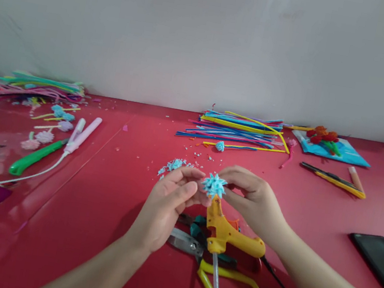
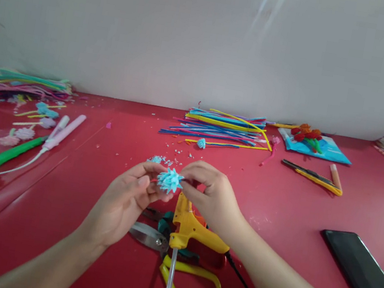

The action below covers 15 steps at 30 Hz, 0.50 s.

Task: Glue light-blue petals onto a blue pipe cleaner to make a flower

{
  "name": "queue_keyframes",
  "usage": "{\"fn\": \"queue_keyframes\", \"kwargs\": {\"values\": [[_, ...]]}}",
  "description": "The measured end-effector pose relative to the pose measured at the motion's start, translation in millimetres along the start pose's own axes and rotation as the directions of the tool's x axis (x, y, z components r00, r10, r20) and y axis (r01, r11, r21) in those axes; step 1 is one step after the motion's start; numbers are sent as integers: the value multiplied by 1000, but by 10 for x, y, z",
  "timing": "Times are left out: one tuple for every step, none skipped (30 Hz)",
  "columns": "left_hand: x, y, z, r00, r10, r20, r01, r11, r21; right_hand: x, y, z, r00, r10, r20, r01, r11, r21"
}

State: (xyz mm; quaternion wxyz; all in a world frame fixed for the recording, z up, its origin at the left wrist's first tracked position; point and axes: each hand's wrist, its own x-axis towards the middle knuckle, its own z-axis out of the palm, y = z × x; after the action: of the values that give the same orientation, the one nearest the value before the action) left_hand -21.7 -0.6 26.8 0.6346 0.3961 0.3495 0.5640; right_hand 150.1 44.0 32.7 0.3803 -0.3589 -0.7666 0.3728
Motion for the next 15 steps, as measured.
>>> {"fn": "queue_keyframes", "kwargs": {"values": [[-1, 1, -5, 999, -21, 35, 22, 1000, -14, 0, 9, 0, 1000, -15, 1, 15, 1000, 5], [-4, 1, -8, 997, -40, 66, 41, 999, -16, 0, 18, 1, 1000, -24, 9, 24, 1000, 9], [-8, 0, -8, 995, -56, 88, 57, 998, -11, 0, 27, 4, 999, -27, 22, 26, 1000, 11], [-13, -1, -5, 992, -71, 102, 71, 997, -3, -1, 36, 6, 999, -28, 36, 28, 1000, 11], [-17, -1, -2, 990, -86, 110, 86, 996, 4, -1, 43, 9, 999, -30, 42, 29, 1000, 9], [-20, -1, 2, 988, -100, 116, 99, 995, 9, -1, 50, 11, 998, -31, 45, 31, 1000, 7], [-21, -2, 4, 987, -111, 119, 111, 994, 11, 0, 57, 12, 998, -33, 50, 33, 999, 5], [-22, -2, 4, 985, -120, 121, 120, 993, 12, 0, 63, 12, 998, -38, 52, 38, 999, 4], [-21, -2, 3, 985, -126, 116, 125, 992, 12, 1, 68, 10, 998, -42, 55, 42, 999, 2], [-20, -1, 0, 986, -130, 106, 129, 992, 13, 1, 73, 8, 997, -44, 58, 44, 999, -3], [-19, 1, -4, 987, -132, 93, 131, 991, 16, 1, 77, 4, 997, -44, 63, 45, 999, -12], [-17, 3, -8, 988, -131, 77, 130, 991, 22, 2, 78, -2, 997, -47, 66, 48, 998, -26], [-15, 7, -12, 990, -129, 61, 128, 991, 29, 2, 76, -9, 996, -49, 68, 52, 998, -46], [-12, 11, -14, 991, -123, 44, 121, 992, 39, 3, 71, -17, 996, -49, 68, 54, 996, -69], [-9, 16, -15, 994, -107, 23, 106, 993, 53, 5, 63, -28, 997, -47, 66, 53, 994, -91]]}}
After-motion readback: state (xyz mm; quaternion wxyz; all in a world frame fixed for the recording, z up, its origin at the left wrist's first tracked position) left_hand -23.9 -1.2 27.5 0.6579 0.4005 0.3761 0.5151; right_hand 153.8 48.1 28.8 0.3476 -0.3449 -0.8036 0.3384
